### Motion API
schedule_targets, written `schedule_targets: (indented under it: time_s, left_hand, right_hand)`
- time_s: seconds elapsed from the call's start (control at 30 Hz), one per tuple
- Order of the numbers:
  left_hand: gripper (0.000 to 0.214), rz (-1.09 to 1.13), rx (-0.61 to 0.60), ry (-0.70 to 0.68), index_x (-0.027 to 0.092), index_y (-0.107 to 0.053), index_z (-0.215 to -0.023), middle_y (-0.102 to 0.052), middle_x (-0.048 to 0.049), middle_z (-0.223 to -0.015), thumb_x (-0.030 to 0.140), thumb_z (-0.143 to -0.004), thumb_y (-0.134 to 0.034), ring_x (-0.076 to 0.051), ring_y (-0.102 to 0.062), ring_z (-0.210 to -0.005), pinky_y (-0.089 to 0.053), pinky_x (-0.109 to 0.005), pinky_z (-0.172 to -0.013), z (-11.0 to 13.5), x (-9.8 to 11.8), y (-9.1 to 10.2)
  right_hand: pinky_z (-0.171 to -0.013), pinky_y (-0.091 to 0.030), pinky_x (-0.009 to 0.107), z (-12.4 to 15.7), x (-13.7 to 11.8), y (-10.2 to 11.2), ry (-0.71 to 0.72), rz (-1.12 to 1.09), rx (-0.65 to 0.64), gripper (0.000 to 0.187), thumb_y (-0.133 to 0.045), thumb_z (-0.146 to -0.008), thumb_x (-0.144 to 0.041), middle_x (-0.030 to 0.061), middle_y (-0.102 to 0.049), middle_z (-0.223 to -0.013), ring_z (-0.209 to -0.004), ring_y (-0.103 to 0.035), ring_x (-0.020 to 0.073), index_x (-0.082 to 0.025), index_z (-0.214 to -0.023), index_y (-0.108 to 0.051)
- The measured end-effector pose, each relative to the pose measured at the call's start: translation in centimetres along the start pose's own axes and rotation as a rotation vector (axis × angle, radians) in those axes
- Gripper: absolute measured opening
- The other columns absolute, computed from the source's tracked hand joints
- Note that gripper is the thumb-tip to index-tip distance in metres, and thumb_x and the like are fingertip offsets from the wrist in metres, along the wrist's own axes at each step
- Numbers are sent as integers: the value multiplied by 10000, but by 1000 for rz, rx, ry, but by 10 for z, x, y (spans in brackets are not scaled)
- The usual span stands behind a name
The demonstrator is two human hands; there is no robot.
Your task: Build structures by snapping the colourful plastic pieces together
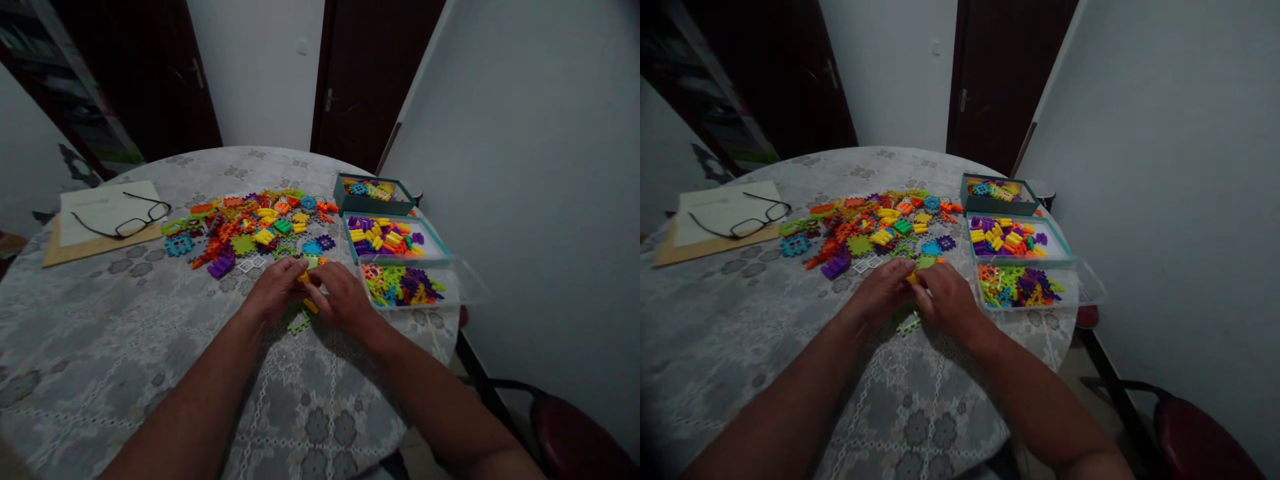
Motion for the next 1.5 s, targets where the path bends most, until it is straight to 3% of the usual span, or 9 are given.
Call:
schedule_targets:
  time_s: [0.2,0.43,0.67,0.77,0.9,1.03,1.17,1.27,1.5]
  left_hand:
    - [465,-163,-11,-18,183,-691,-923,-753,-77,-894,610,-823,-845,-196,-729,-761,-615,-312,-699,2,0,-4]
    - [424,-123,24,-3,205,-677,-960,-745,-72,-895,610,-879,-773,-200,-724,-725,-620,-316,-625,-1,-7,1]
    - [248,-84,235,-83,184,-686,-914,-775,-117,-984,406,-834,-760,-200,-732,-781,-628,-305,-618,-4,12,31]
    - [219,-64,306,-116,181,-676,-874,-763,-104,-941,370,-793,-750,-173,-695,-725,-606,-281,-583,-3,19,40]
    - [203,-59,365,-126,187,-657,-869,-733,-79,-907,347,-775,-737,-158,-667,-697,-586,-265,-546,-4,21,49]
    - [180,-70,403,-131,187,-652,-856,-722,-76,-915,328,-771,-724,-155,-659,-696,-568,-255,-521,-6,19,56]
    - [147,-66,406,-144,190,-655,-847,-713,-71,-914,304,-770,-705,-150,-651,-698,-558,-247,-528,-5,19,56]
    - [140,-65,398,-134,192,-648,-848,-723,-76,-924,302,-776,-695,-148,-640,-678,-551,-248,-521,-5,18,54]
    - [175,-59,388,-135,189,-655,-862,-740,-86,-942,318,-754,-705,-149,-651,-693,-540,-231,-527,-6,19,55]
  right_hand:
    - [-878,-525,380,0,5,3,-57,-69,50,201,-640,-1003,-271,82,-719,-1040,-953,-646,238,-212,-1195,-642]
    - [-768,-484,298,0,24,7,-205,-31,33,125,-617,-935,-199,26,-682,-941,-818,-625,185,-224,-1055,-641]
    - [-907,-512,373,-17,97,94,-274,371,174,166,-570,-978,-211,125,-725,-1079,-977,-666,259,-193,-1088,-694]
    - [-935,-511,401,-24,140,130,-426,592,240,242,-557,-982,-216,170,-718,-1191,-1073,-666,303,-174,-1161,-715]
    - [-909,-513,420,-24,168,147,-596,729,250,322,-545,-984,-211,211,-699,-1263,-1075,-678,331,-142,-1249,-716]
    - [-968,-515,418,-18,125,106,-388,535,165,268,-549,-1008,-238,191,-729,-1213,-1128,-676,315,-153,-1201,-714]
    - [-884,-548,377,10,60,24,-248,208,-172,212,-619,-1016,-268,114,-755,-1155,-909,-708,229,-202,-1199,-703]
    - [-951,-550,396,28,24,-19,-200,122,-331,334,-678,-995,-246,126,-729,-1259,-1030,-705,245,-226,-1329,-667]
    - [-970,-551,401,30,11,-44,-181,130,-373,281,-620,-983,-142,125,-684,-1128,-1058,-663,257,-188,-1245,-711]
Point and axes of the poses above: each hand's wrist, its own z-axis away from the middle knuckle, its own y-axis out of the back of the hand, x = y × z, the point moved 9 cm from there along -z, towards the middle knuckle
